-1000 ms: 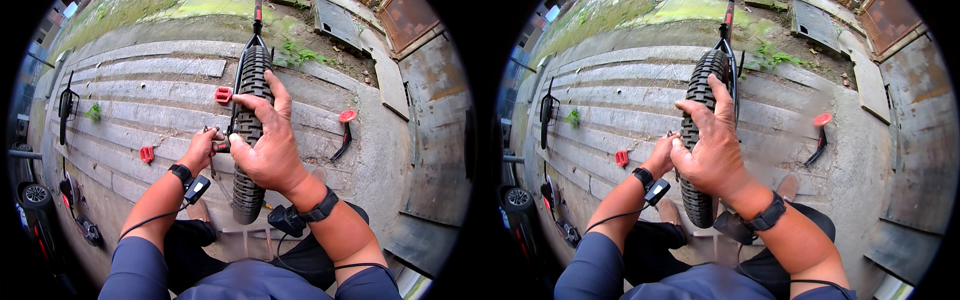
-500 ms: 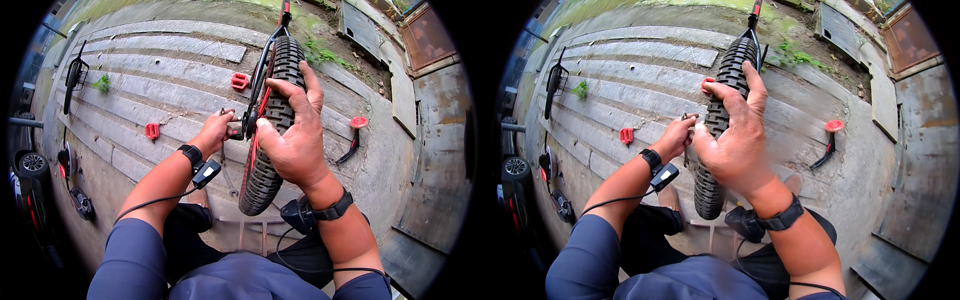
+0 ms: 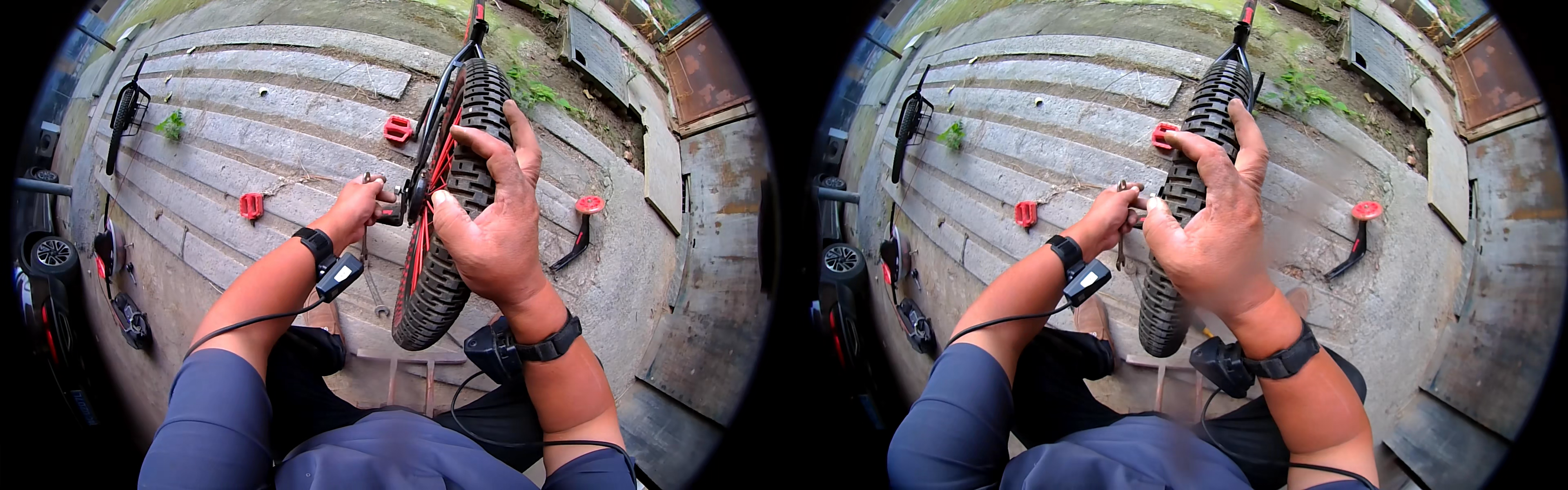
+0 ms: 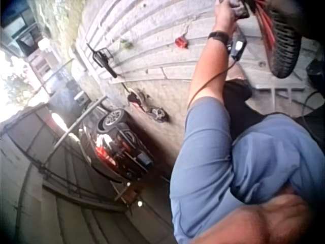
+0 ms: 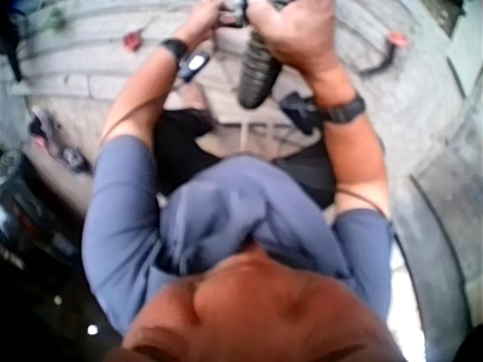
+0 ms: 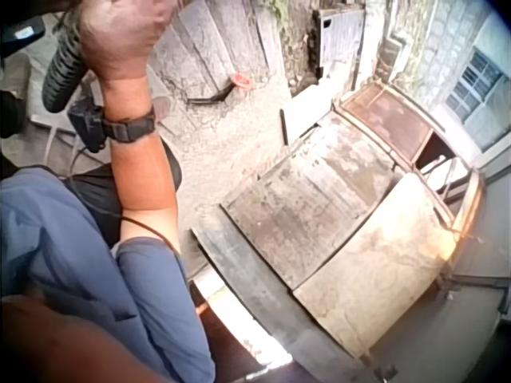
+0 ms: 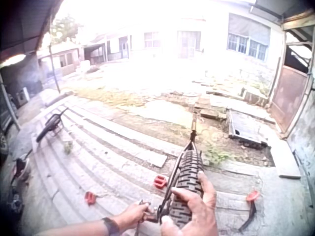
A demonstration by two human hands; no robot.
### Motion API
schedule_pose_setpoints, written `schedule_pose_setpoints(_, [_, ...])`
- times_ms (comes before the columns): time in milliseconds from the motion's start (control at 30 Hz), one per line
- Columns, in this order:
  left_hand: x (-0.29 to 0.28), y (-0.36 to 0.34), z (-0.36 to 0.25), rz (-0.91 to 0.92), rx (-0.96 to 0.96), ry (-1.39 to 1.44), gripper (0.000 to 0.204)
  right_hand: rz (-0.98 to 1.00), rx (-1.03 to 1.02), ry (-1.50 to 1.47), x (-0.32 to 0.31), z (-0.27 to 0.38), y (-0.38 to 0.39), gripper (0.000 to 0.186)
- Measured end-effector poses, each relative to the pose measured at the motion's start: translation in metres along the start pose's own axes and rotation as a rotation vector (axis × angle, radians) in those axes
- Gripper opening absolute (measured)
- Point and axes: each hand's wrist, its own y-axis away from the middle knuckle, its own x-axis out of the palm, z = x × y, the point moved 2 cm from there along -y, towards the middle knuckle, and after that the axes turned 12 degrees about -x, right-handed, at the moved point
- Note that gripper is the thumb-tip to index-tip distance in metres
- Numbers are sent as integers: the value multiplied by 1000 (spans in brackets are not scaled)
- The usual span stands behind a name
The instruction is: The person uses a wrench to tighten the axle nuts on the rear wheel of a bicycle. They then use a screwdriver to adjust the chain tension on the rear derailleur. The bicycle is positioned upside down on a concrete surface during the repair.
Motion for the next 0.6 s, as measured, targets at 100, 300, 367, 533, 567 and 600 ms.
schedule_pose_setpoints(100, [3, 4, 1, -19, 17, 11, 42, 3, -20, 18, 0, 0, 0, 53])
schedule_pose_setpoints(300, [0, 2, 0, 5, 3, -19, 44, 6, -4, -1, -1, 1, -1, 53])
schedule_pose_setpoints(367, [0, 2, 0, -5, -1, -30, 43, 8, -19, 6, -1, 1, -1, 53])
schedule_pose_setpoints(533, [4, 5, 0, 6, 68, 32, 41, -8, -18, -18, 1, 0, 0, 54])
schedule_pose_setpoints(567, [3, 5, 0, 7, 42, 8, 41, -10, -15, -17, 1, 0, 0, 54])
schedule_pose_setpoints(600, [2, 6, 0, 9, 16, -16, 41, -9, -13, -11, 0, 0, 0, 54])
